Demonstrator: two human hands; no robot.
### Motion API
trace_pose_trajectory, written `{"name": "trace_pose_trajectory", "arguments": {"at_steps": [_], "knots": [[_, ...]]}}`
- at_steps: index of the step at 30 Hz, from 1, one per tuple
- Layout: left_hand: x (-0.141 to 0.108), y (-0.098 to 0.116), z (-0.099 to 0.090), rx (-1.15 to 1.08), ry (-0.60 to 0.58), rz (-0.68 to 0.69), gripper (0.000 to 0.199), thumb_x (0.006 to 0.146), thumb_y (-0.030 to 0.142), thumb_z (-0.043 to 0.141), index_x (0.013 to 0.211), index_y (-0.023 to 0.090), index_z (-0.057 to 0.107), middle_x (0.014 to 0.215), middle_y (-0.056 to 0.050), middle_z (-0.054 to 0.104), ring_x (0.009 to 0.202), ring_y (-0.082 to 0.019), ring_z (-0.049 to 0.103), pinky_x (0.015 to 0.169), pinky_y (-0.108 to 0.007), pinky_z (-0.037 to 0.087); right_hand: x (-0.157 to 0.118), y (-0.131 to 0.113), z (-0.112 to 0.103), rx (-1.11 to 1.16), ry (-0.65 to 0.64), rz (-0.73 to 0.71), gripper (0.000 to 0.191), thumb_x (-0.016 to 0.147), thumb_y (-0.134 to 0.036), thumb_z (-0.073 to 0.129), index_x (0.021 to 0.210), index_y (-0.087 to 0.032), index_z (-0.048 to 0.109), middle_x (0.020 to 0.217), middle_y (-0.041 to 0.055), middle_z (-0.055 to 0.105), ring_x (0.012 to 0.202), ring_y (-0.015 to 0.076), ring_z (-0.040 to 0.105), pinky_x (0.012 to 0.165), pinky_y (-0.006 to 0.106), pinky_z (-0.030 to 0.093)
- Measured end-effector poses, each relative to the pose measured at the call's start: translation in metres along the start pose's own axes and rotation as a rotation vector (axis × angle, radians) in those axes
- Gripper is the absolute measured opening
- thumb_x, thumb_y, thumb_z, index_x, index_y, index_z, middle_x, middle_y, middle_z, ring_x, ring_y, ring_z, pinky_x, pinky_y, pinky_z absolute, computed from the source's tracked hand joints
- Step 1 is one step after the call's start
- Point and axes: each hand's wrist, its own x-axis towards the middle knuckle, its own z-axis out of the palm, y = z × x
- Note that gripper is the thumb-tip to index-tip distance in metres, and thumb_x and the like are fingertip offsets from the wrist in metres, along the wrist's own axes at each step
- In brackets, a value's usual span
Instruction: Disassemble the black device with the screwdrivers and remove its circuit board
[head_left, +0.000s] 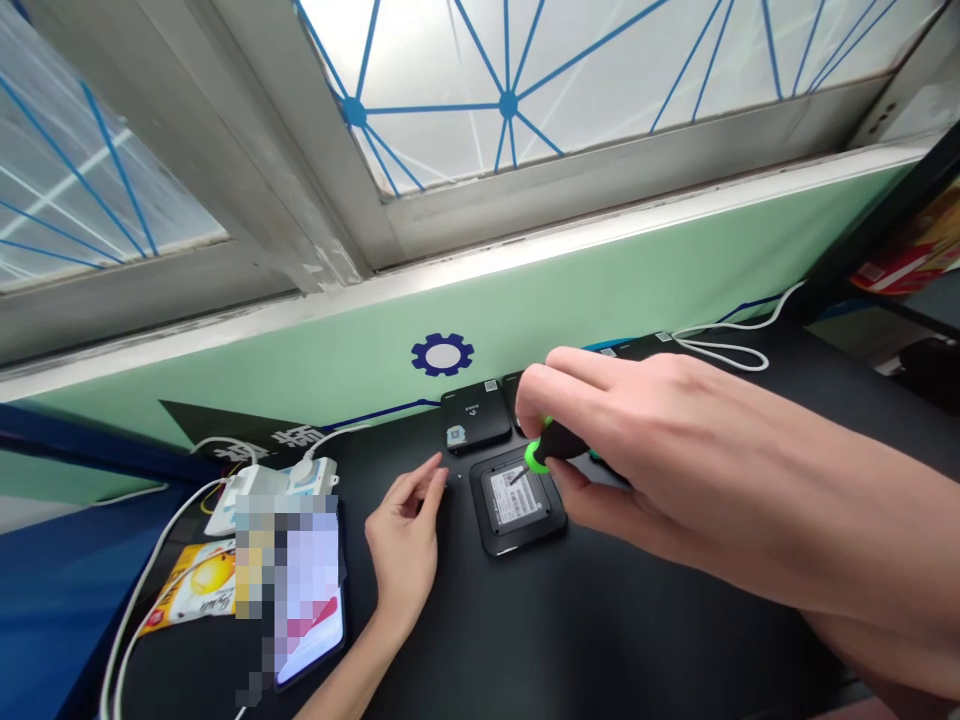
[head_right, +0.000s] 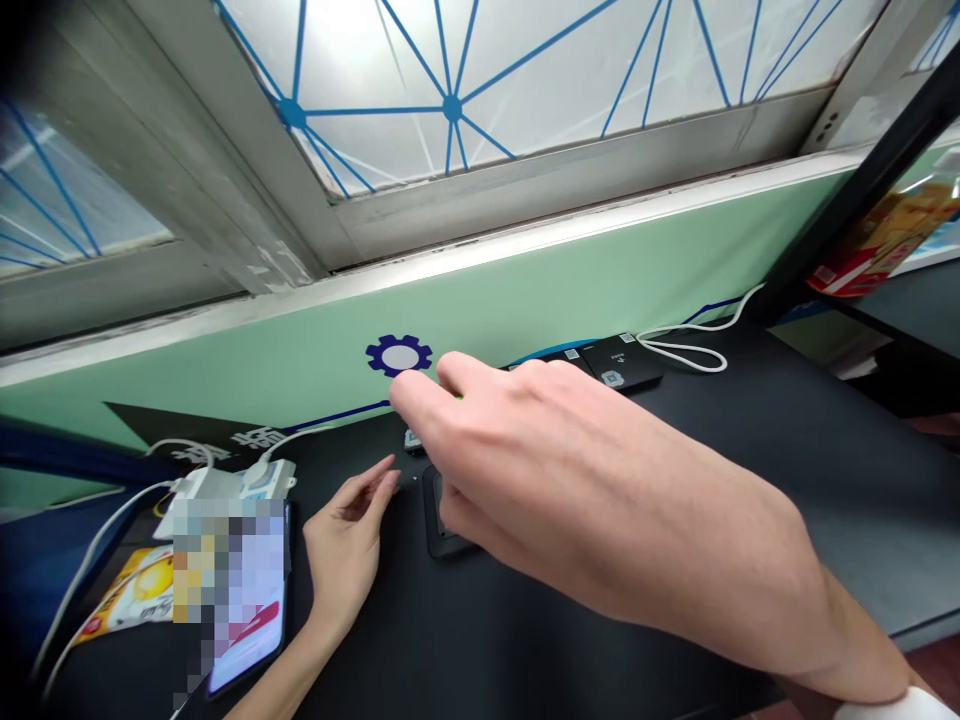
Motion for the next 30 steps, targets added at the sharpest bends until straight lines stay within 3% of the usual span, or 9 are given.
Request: {"name": "trace_pose_trajectory", "arguments": {"at_steps": [2, 5, 8, 11, 19, 25, 30], "knots": [[-0.003, 0.003, -0.001, 0.048, -0.004, 0.066, 0.049, 0.094, 0.057, 0.086, 0.128, 0.022, 0.089, 0.108, -0.007, 0.089, 0.097, -0.027, 0.082, 0.094, -0.038, 0.063, -0.001, -0.001, 0.001, 0.004, -0.008, 0.003, 0.016, 0.105, -0.019, 0.066, 0.118, -0.023, 0.059, 0.101, 0.0008, 0.066, 0.074, 0.0185, 0.059, 0.061, 0.035, 0.03], [-0.006, 0.008, -0.003, 0.165, -0.02, 0.172, 0.034, 0.098, 0.056, 0.081, 0.109, 0.025, 0.092, 0.105, -0.006, 0.087, 0.092, -0.026, 0.08, 0.09, -0.037, 0.062, -0.001, -0.004, 0.0, 0.004, -0.041, 0.036, 0.013, 0.107, -0.019, 0.065, 0.118, -0.023, 0.059, 0.101, 0.0007, 0.066, 0.072, 0.0181, 0.058, 0.063, 0.035, 0.033], [-0.006, 0.011, -0.005, 0.26, -0.042, 0.283, 0.03, 0.103, 0.053, 0.076, 0.102, 0.027, 0.091, 0.099, -0.005, 0.085, 0.084, -0.025, 0.077, 0.084, -0.037, 0.062, -0.001, -0.005, 0.0, 0.007, -0.039, 0.037, 0.01, 0.106, -0.018, 0.064, 0.111, -0.024, 0.057, 0.099, -0.0003, 0.065, 0.07, 0.0175, 0.056, 0.063, 0.036, 0.032], [-0.003, 0.012, -0.005, 0.303, -0.065, 0.349, 0.029, 0.105, 0.05, 0.074, 0.098, 0.028, 0.09, 0.099, -0.005, 0.084, 0.092, -0.027, 0.076, 0.084, -0.038, 0.061, 0.0, -0.003, 0.001, 0.014, -0.018, 0.004, 0.013, 0.104, -0.016, 0.064, 0.103, -0.025, 0.054, 0.097, -0.0012, 0.064, 0.069, 0.0171, 0.055, 0.061, 0.036, 0.03], [-0.001, 0.003, -0.003, 0.351, -0.111, 0.359, 0.025, 0.105, 0.047, 0.074, 0.099, 0.028, 0.09, 0.098, -0.005, 0.085, 0.09, -0.028, 0.077, 0.087, -0.041, 0.061, -0.001, 0.003, 0.002, 0.0, -0.017, -0.035, 0.016, 0.105, -0.02, 0.067, 0.097, -0.025, 0.055, 0.101, 0.0015, 0.069, 0.071, 0.018, 0.059, 0.06, 0.035, 0.027], [0.0, 0.0, -0.003, 0.356, -0.082, 0.268, 0.026, 0.101, 0.045, 0.077, 0.119, 0.027, 0.084, 0.102, -0.004, 0.084, 0.086, -0.026, 0.077, 0.084, -0.039, 0.062, 0.003, 0.002, 0.002, 0.033, -0.005, -0.004, 0.023, 0.098, -0.01, 0.067, 0.095, -0.026, 0.05, 0.092, -0.0003, 0.064, 0.067, 0.0176, 0.056, 0.058, 0.035, 0.026], [-0.006, 0.009, -0.002, 0.378, -0.036, 0.387, 0.023, 0.103, 0.04, 0.079, 0.12, 0.025, 0.081, 0.111, -0.005, 0.079, 0.09, -0.024, 0.074, 0.081, -0.037, 0.061, 0.003, 0.002, 0.003, 0.027, -0.019, -0.013, 0.022, 0.099, -0.011, 0.067, 0.093, -0.025, 0.052, 0.09, -0.0009, 0.063, 0.064, 0.0166, 0.054, 0.056, 0.035, 0.027]]}}
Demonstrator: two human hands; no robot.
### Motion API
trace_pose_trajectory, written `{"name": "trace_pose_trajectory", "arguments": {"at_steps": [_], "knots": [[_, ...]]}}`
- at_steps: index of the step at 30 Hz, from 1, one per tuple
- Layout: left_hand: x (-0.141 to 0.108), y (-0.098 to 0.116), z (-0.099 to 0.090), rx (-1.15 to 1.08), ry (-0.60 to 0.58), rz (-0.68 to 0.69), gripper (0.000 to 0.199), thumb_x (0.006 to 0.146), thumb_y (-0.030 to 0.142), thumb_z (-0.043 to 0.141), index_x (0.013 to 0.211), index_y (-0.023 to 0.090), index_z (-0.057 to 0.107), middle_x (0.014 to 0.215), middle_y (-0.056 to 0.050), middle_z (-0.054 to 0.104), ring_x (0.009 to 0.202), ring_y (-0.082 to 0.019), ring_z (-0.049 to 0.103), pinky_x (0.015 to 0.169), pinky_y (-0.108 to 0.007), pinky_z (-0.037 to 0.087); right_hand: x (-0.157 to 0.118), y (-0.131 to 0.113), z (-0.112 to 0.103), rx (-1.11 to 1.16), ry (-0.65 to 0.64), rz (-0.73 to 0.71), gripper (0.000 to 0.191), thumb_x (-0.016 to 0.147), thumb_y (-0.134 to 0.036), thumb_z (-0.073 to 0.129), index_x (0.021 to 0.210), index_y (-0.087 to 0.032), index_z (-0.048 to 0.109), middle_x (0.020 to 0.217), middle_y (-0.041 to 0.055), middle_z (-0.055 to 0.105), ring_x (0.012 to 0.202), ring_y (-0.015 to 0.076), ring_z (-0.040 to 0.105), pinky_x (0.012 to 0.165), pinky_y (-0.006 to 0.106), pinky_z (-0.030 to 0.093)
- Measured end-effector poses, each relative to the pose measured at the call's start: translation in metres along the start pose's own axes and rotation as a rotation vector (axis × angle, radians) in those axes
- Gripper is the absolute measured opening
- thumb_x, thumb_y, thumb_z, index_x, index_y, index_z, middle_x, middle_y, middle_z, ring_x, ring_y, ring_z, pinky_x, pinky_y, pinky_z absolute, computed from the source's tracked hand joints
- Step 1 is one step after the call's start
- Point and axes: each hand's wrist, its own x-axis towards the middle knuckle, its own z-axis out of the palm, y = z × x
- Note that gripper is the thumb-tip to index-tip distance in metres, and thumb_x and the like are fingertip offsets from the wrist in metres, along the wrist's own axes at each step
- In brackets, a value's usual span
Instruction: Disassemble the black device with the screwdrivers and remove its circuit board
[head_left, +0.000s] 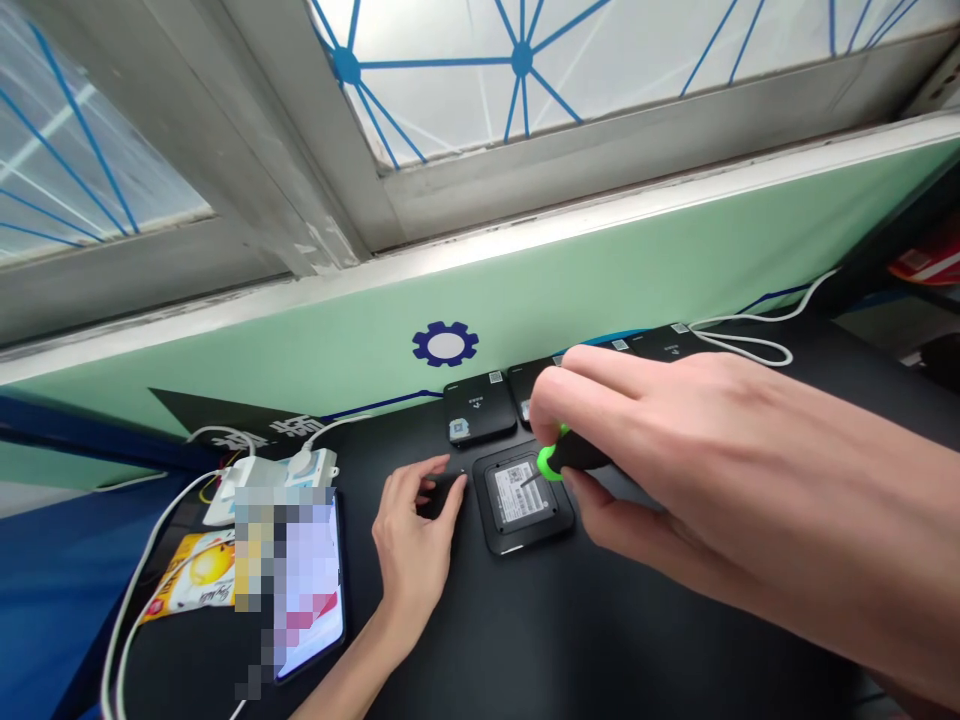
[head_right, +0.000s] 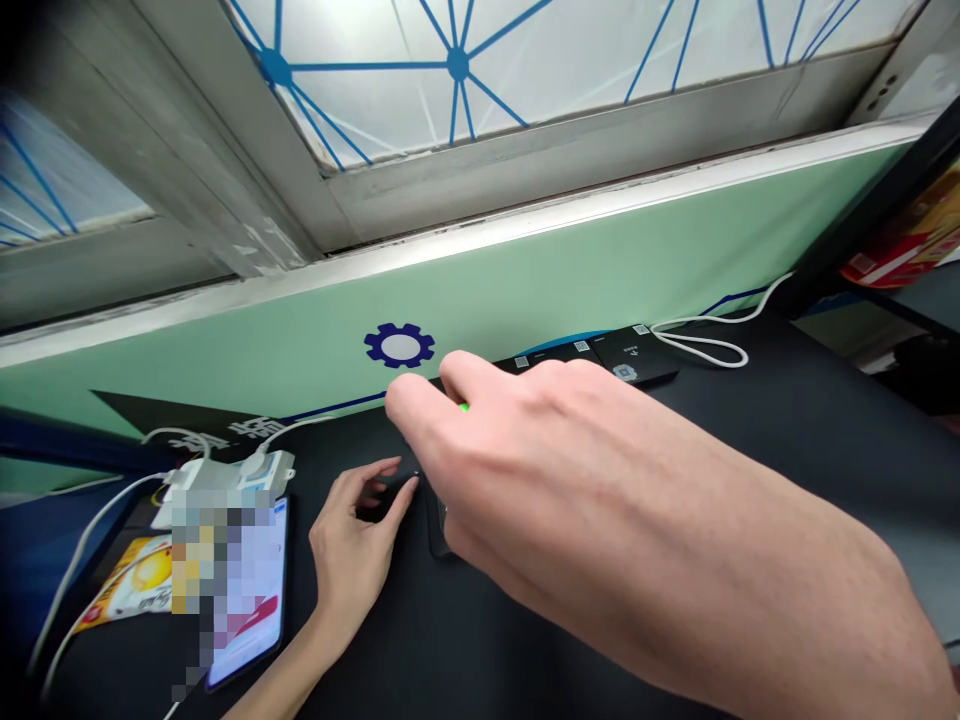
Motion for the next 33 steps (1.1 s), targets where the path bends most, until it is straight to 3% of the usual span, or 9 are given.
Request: {"name": "trace_pose_trajectory", "arguments": {"at_steps": [3, 5, 9, 13, 19, 22, 25, 28, 33], "knots": [[-0.009, 0.015, -0.004, -0.011, 0.037, 0.147, 0.009, 0.108, 0.029, 0.074, 0.115, 0.025, 0.079, 0.109, -0.005, 0.075, 0.094, -0.024, 0.072, 0.086, -0.037, 0.06, -0.002, -0.003, -0.001, -0.029, -0.022, 0.016, 0.02, 0.101, -0.013, 0.067, 0.091, -0.025, 0.055, 0.091, -0.0002, 0.063, 0.064, 0.016, 0.054, 0.055, 0.035, 0.029], [-0.017, 0.024, -0.005, -0.022, -0.013, 0.231, 0.014, 0.107, 0.024, 0.074, 0.121, 0.025, 0.076, 0.113, -0.006, 0.074, 0.103, -0.026, 0.073, 0.092, -0.038, 0.061, -0.003, -0.004, -0.002, -0.042, -0.028, 0.025, 0.019, 0.102, -0.014, 0.067, 0.09, -0.024, 0.056, 0.091, 0.0, 0.064, 0.063, 0.0155, 0.054, 0.055, 0.035, 0.029], [-0.025, 0.031, -0.005, -0.023, -0.234, 0.34, 0.065, 0.097, 0.031, 0.084, 0.157, 0.026, 0.058, 0.15, -0.017, 0.067, 0.137, -0.04, 0.064, 0.116, -0.057, 0.055, -0.002, -0.005, -0.003, -0.036, -0.015, 0.023, 0.018, 0.103, -0.016, 0.068, 0.089, -0.024, 0.059, 0.093, 0.0006, 0.065, 0.066, 0.0162, 0.056, 0.055, 0.036, 0.03], [-0.024, 0.027, -0.003, 0.03, -0.376, 0.336, 0.099, 0.089, 0.034, 0.089, 0.173, 0.027, 0.037, 0.168, -0.022, 0.054, 0.15, -0.048, 0.052, 0.121, -0.071, 0.046, -0.001, -0.006, -0.004, -0.035, -0.053, 0.032, 0.014, 0.102, -0.015, 0.067, 0.093, -0.023, 0.061, 0.092, -0.0001, 0.066, 0.065, 0.0156, 0.055, 0.057, 0.036, 0.031], [-0.014, 0.018, -0.002, -0.015, -0.503, 0.329, 0.1, 0.093, 0.028, 0.092, 0.176, 0.032, 0.036, 0.171, -0.02, 0.051, 0.155, -0.046, 0.049, 0.124, -0.072, 0.046, -0.002, -0.004, 0.002, -0.004, -0.068, -0.025, 0.018, 0.103, -0.017, 0.069, 0.091, -0.024, 0.056, 0.089, -0.0024, 0.064, 0.062, 0.0138, 0.05, 0.057, 0.035, 0.026], [-0.006, 0.014, -0.01, -0.094, -0.658, 0.363, 0.1, 0.095, 0.028, 0.092, 0.178, 0.037, 0.037, 0.176, -0.016, 0.05, 0.161, -0.043, 0.049, 0.129, -0.069, 0.047, -0.001, -0.003, 0.009, 0.018, -0.093, -0.044, 0.018, 0.106, -0.021, 0.069, 0.092, -0.024, 0.056, 0.087, -0.0027, 0.064, 0.061, 0.014, 0.05, 0.058, 0.035, 0.025], [-0.003, 0.016, -0.019, -0.177, -0.799, 0.403, 0.111, 0.089, 0.018, 0.091, 0.181, 0.039, 0.033, 0.181, -0.014, 0.047, 0.166, -0.044, 0.046, 0.134, -0.068, 0.045, 0.0, -0.002, 0.014, 0.012, -0.111, -0.038, 0.018, 0.107, -0.02, 0.068, 0.093, -0.024, 0.057, 0.084, -0.0033, 0.065, 0.059, 0.0136, 0.05, 0.058, 0.035, 0.025], [-0.011, 0.02, -0.02, -0.265, -0.779, 0.367, 0.126, 0.079, 0.019, 0.093, 0.184, 0.036, 0.025, 0.183, -0.017, 0.041, 0.169, -0.048, 0.039, 0.134, -0.071, 0.043, 0.001, -0.001, 0.016, 0.007, -0.114, -0.04, 0.014, 0.106, -0.018, 0.067, 0.095, -0.023, 0.06, 0.082, -0.003, 0.067, 0.059, 0.0137, 0.052, 0.059, 0.035, 0.024], [-0.031, 0.028, -0.006, -0.256, -0.632, 0.261, 0.15, 0.067, 0.049, 0.112, 0.185, 0.035, 0.018, 0.183, -0.023, 0.032, 0.166, -0.057, 0.038, 0.126, -0.08, 0.048, 0.003, 0.0, 0.015, -0.01, -0.11, -0.036, 0.015, 0.104, -0.017, 0.068, 0.093, -0.023, 0.06, 0.076, -0.004, 0.064, 0.055, 0.0135, 0.05, 0.057, 0.035, 0.022]]}}
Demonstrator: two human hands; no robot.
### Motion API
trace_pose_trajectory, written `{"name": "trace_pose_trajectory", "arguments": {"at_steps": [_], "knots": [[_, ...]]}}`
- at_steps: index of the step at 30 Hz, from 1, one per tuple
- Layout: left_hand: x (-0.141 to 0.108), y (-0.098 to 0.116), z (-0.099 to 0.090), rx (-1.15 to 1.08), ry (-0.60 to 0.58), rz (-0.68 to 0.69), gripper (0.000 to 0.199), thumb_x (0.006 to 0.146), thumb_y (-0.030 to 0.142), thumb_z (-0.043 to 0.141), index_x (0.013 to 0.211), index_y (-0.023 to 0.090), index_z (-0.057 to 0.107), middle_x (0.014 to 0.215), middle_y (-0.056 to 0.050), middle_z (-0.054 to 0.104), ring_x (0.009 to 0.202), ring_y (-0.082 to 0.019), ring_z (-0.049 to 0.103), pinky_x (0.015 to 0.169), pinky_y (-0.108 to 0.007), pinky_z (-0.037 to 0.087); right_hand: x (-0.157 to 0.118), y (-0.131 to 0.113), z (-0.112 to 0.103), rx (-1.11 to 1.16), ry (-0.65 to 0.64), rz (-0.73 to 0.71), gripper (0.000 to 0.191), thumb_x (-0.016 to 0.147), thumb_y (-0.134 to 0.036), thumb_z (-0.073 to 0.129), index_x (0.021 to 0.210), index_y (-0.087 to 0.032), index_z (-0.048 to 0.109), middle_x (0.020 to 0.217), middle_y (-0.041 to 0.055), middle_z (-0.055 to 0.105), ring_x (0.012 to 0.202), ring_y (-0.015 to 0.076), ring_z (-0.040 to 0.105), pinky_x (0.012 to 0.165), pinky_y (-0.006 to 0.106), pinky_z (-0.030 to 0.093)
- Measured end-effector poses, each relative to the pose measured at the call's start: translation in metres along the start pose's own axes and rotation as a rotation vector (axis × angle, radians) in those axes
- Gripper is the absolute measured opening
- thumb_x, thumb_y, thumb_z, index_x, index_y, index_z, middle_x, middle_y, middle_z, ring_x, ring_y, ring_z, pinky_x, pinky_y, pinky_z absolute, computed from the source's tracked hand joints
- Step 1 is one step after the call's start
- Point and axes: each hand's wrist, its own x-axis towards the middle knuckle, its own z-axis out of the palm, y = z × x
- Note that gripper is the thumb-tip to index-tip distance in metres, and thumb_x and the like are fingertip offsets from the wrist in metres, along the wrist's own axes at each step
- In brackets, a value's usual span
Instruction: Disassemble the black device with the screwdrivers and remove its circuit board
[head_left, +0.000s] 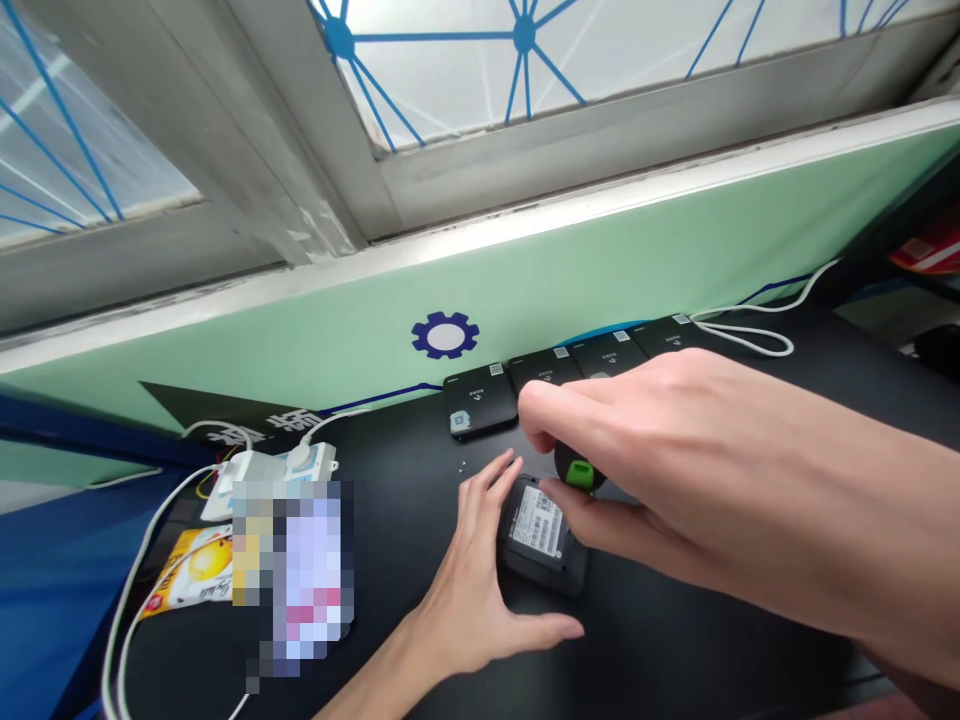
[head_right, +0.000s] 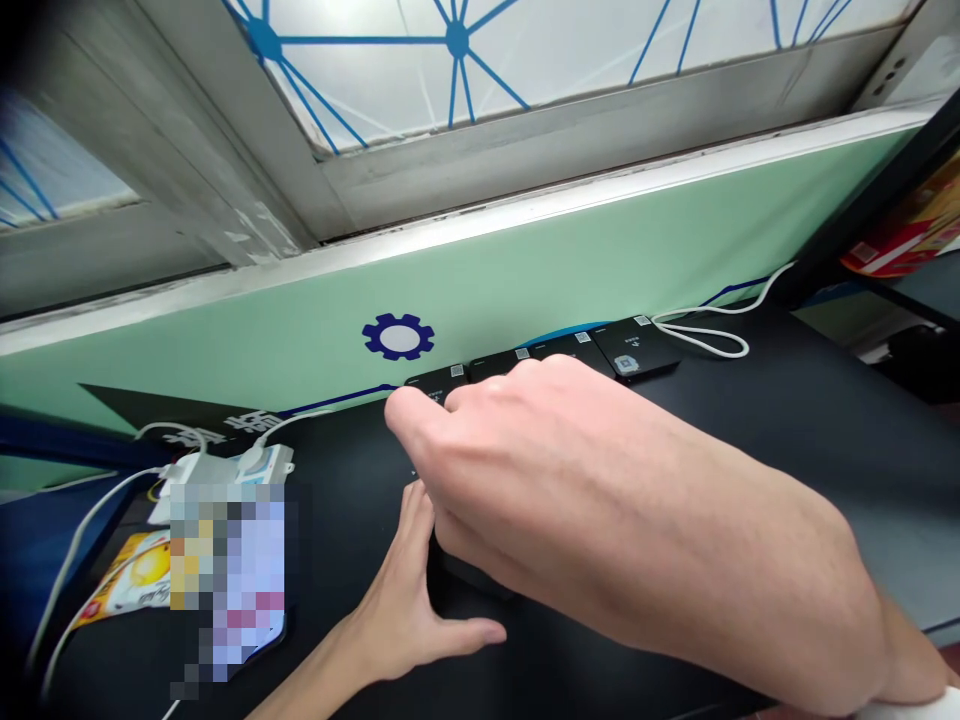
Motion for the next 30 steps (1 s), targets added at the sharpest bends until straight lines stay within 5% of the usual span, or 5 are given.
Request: {"name": "trace_pose_trajectory", "arguments": {"at_steps": [7, 12, 20, 30], "knots": [[0.002, 0.004, 0.012, 0.162, 0.054, -0.026, 0.158, 0.071, 0.046, 0.107, 0.187, 0.029, 0.0, 0.185, -0.027, 0.033, 0.165, -0.059, 0.041, 0.124, -0.083, 0.048, 0.003, 0.003, 0.002, -0.027, -0.008, 0.002, 0.018, 0.103, -0.015, 0.068, 0.091, -0.023, 0.058, 0.073, -0.0041, 0.062, 0.054, 0.0144, 0.046, 0.058, 0.035, 0.021], [0.0, 0.0, 0.006, 0.061, -0.047, 0.038, 0.146, 0.071, 0.029, 0.096, 0.186, 0.031, 0.007, 0.181, -0.022, 0.04, 0.162, -0.056, 0.047, 0.127, -0.077, 0.049, 0.007, 0.004, 0.003, 0.006, -0.018, -0.001, 0.018, 0.103, -0.018, 0.068, 0.09, -0.023, 0.057, 0.072, -0.005, 0.061, 0.054, 0.0138, 0.048, 0.057, 0.035, 0.022], [-0.005, -0.005, 0.005, -0.061, -0.01, -0.091, 0.143, 0.071, 0.024, 0.101, 0.184, 0.04, 0.014, 0.167, -0.016, 0.049, 0.152, -0.049, 0.053, 0.122, -0.075, 0.053, 0.013, 0.0, 0.008, -0.009, 0.058, 0.015, 0.02, 0.1, -0.02, 0.071, 0.088, -0.023, 0.055, 0.077, -0.003, 0.061, 0.058, 0.0151, 0.047, 0.057, 0.036, 0.022], [-0.003, -0.007, 0.0, -0.158, -0.073, -0.113, 0.144, 0.066, 0.019, 0.102, 0.182, 0.04, 0.021, 0.163, -0.013, 0.055, 0.148, -0.045, 0.057, 0.123, -0.066, 0.055, 0.03, 0.007, 0.015, 0.192, -0.088, 0.023, 0.024, 0.109, -0.023, 0.066, 0.092, -0.024, 0.05, 0.078, -0.0047, 0.062, 0.061, 0.0151, 0.049, 0.06, 0.038, 0.027]]}}
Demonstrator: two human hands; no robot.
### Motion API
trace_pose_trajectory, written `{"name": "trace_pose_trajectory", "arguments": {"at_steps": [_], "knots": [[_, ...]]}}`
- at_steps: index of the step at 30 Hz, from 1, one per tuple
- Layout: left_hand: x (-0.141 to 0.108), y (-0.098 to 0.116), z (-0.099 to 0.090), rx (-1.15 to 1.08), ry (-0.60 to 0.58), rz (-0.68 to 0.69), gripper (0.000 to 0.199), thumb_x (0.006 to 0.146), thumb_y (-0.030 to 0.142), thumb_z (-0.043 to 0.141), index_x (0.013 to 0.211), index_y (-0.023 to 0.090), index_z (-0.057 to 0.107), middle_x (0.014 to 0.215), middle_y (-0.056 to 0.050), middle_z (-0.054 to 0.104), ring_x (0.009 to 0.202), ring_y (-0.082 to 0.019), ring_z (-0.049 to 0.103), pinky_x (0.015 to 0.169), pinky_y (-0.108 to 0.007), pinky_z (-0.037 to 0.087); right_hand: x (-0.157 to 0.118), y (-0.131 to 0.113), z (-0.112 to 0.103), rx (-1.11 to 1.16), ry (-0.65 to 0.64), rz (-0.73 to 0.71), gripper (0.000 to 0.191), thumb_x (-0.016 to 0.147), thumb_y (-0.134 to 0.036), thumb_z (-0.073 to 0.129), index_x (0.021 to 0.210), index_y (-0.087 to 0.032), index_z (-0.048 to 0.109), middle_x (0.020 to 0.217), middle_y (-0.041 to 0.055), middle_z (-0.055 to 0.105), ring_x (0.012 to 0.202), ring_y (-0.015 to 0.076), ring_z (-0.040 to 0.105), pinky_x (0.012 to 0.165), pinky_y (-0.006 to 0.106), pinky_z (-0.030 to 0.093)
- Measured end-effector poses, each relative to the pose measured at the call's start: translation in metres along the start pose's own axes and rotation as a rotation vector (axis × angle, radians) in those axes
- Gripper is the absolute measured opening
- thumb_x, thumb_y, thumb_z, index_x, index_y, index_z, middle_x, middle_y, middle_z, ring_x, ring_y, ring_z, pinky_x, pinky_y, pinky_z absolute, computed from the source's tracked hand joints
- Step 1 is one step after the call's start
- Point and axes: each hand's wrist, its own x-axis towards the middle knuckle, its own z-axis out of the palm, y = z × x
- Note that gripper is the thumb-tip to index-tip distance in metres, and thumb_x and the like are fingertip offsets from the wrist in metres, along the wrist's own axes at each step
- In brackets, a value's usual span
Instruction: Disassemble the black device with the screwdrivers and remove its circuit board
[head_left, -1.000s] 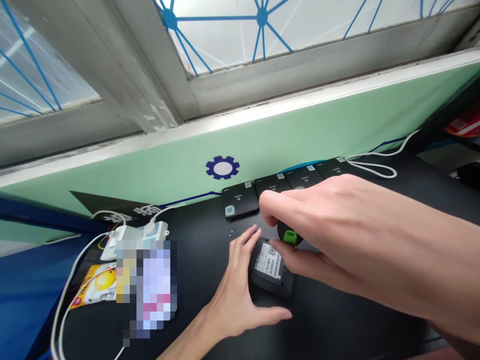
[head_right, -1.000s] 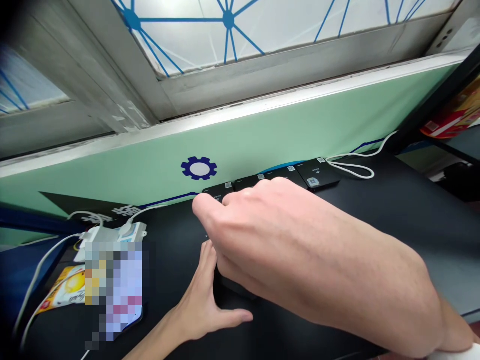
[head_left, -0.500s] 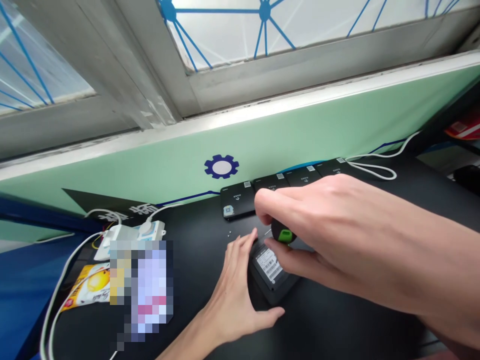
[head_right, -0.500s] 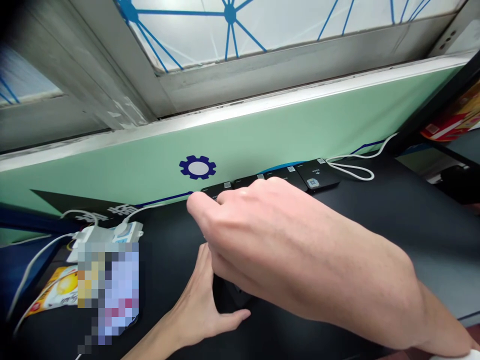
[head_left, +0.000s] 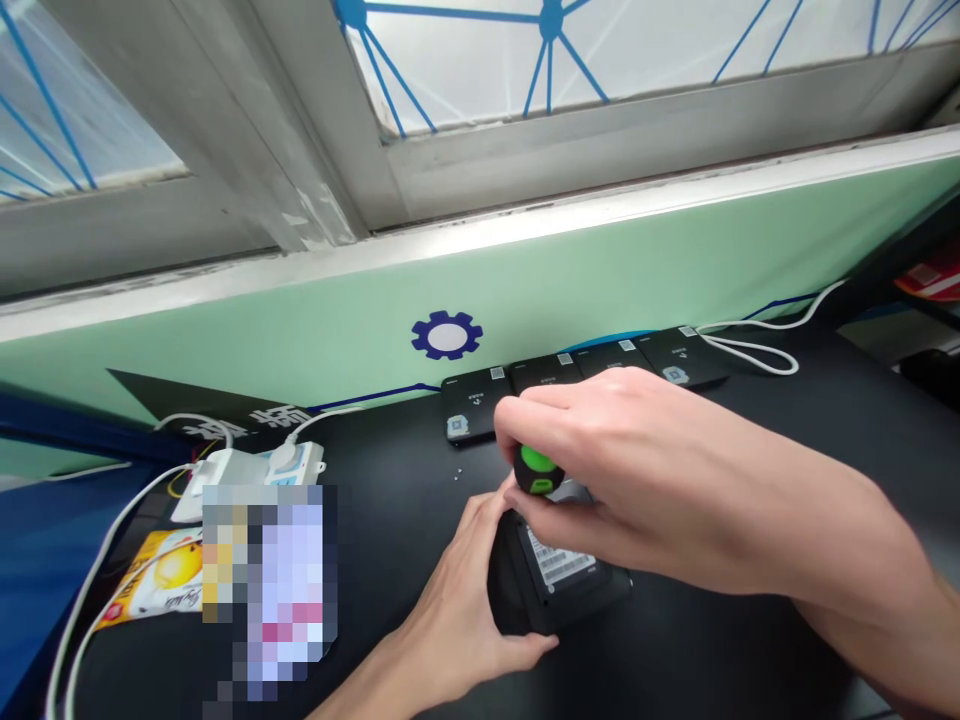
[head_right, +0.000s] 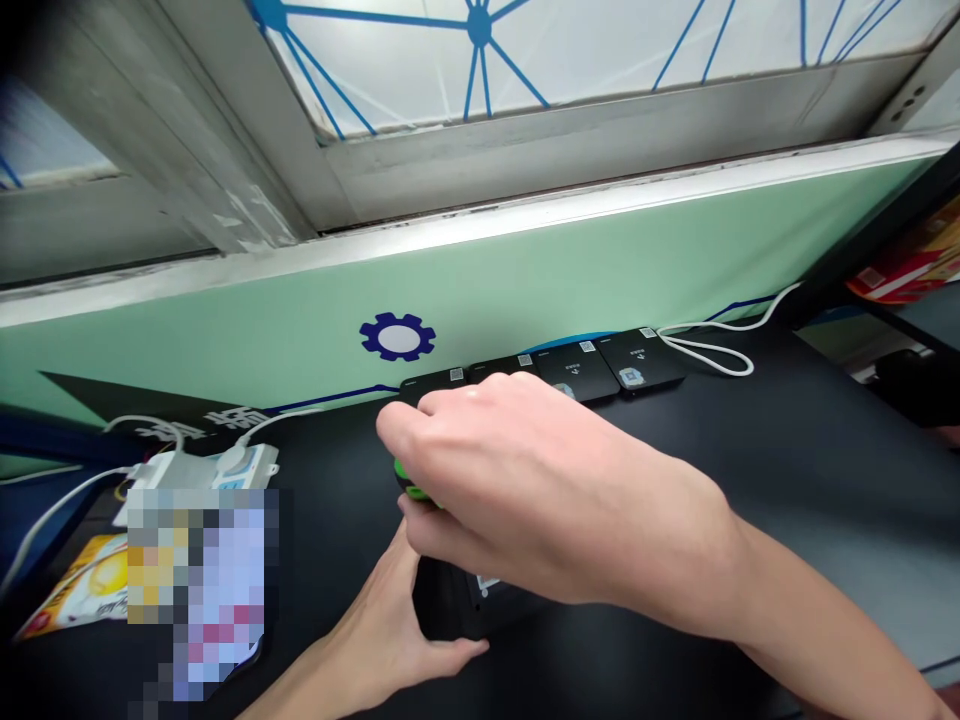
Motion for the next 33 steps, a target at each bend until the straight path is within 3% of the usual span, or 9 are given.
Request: {"name": "trace_pose_trajectory", "arguments": {"at_steps": [6, 9, 17, 24, 29, 31, 33], "knots": [[0.003, 0.004, -0.002, -0.013, -0.003, -0.036, 0.103, 0.065, 0.024, 0.102, 0.157, 0.032, 0.057, 0.147, -0.012, 0.064, 0.133, -0.044, 0.063, 0.11, -0.06, 0.063, 0.006, -0.005, 0.009, 0.027, -0.057, -0.02, 0.025, 0.113, -0.027, 0.065, 0.093, -0.024, 0.051, 0.077, -0.0048, 0.064, 0.059, 0.0162, 0.048, 0.057, 0.038, 0.029], [0.004, 0.006, -0.003, -0.02, -0.018, -0.046, 0.086, 0.065, 0.023, 0.1, 0.143, 0.029, 0.064, 0.141, -0.011, 0.067, 0.128, -0.042, 0.065, 0.106, -0.057, 0.064, 0.007, -0.009, 0.012, 0.005, -0.055, -0.032, 0.025, 0.113, -0.026, 0.065, 0.092, -0.024, 0.053, 0.077, -0.0043, 0.064, 0.058, 0.0162, 0.047, 0.055, 0.038, 0.028], [0.001, 0.003, -0.002, -0.017, -0.016, -0.036, 0.098, 0.067, 0.026, 0.101, 0.155, 0.032, 0.059, 0.144, -0.011, 0.066, 0.13, -0.044, 0.066, 0.107, -0.06, 0.065, 0.009, -0.013, 0.013, -0.049, -0.006, -0.035, 0.022, 0.108, -0.023, 0.072, 0.091, -0.022, 0.058, 0.077, -0.0034, 0.064, 0.058, 0.0159, 0.048, 0.053, 0.036, 0.026], [0.005, 0.001, -0.002, -0.024, -0.031, 0.01, 0.11, 0.066, 0.025, 0.101, 0.165, 0.034, 0.053, 0.157, -0.013, 0.061, 0.139, -0.047, 0.062, 0.113, -0.064, 0.062, 0.01, -0.016, 0.016, -0.117, -0.048, -0.06, 0.018, 0.107, -0.022, 0.073, 0.094, -0.021, 0.06, 0.081, -0.0023, 0.063, 0.056, 0.0166, 0.044, 0.052, 0.037, 0.023], [0.006, 0.001, -0.005, 0.018, -0.022, 0.011, 0.101, 0.069, 0.022, 0.094, 0.161, 0.032, 0.053, 0.151, -0.013, 0.064, 0.132, -0.044, 0.065, 0.111, -0.064, 0.063, 0.012, -0.016, 0.015, -0.144, -0.067, -0.055, 0.013, 0.102, -0.022, 0.073, 0.101, -0.021, 0.061, 0.081, -0.0016, 0.063, 0.055, 0.0183, 0.043, 0.052, 0.037, 0.019], [0.007, -0.001, -0.009, 0.054, -0.011, 0.012, 0.092, 0.071, 0.022, 0.091, 0.156, 0.03, 0.057, 0.148, -0.013, 0.065, 0.131, -0.043, 0.066, 0.111, -0.062, 0.063, 0.017, -0.012, 0.018, -0.092, -0.086, -0.023, 0.012, 0.108, -0.028, 0.069, 0.104, -0.021, 0.061, 0.075, -0.0038, 0.061, 0.053, 0.0178, 0.041, 0.052, 0.037, 0.018], [0.008, -0.003, -0.015, 0.101, 0.001, 0.014, 0.086, 0.074, 0.021, 0.089, 0.154, 0.029, 0.058, 0.151, -0.013, 0.065, 0.133, -0.043, 0.066, 0.113, -0.061, 0.061, 0.024, -0.008, 0.023, -0.014, -0.077, 0.021, 0.024, 0.118, -0.042, 0.06, 0.104, -0.021, 0.061, 0.073, -0.0044, 0.061, 0.053, 0.0172, 0.044, 0.054, 0.036, 0.021]]}}
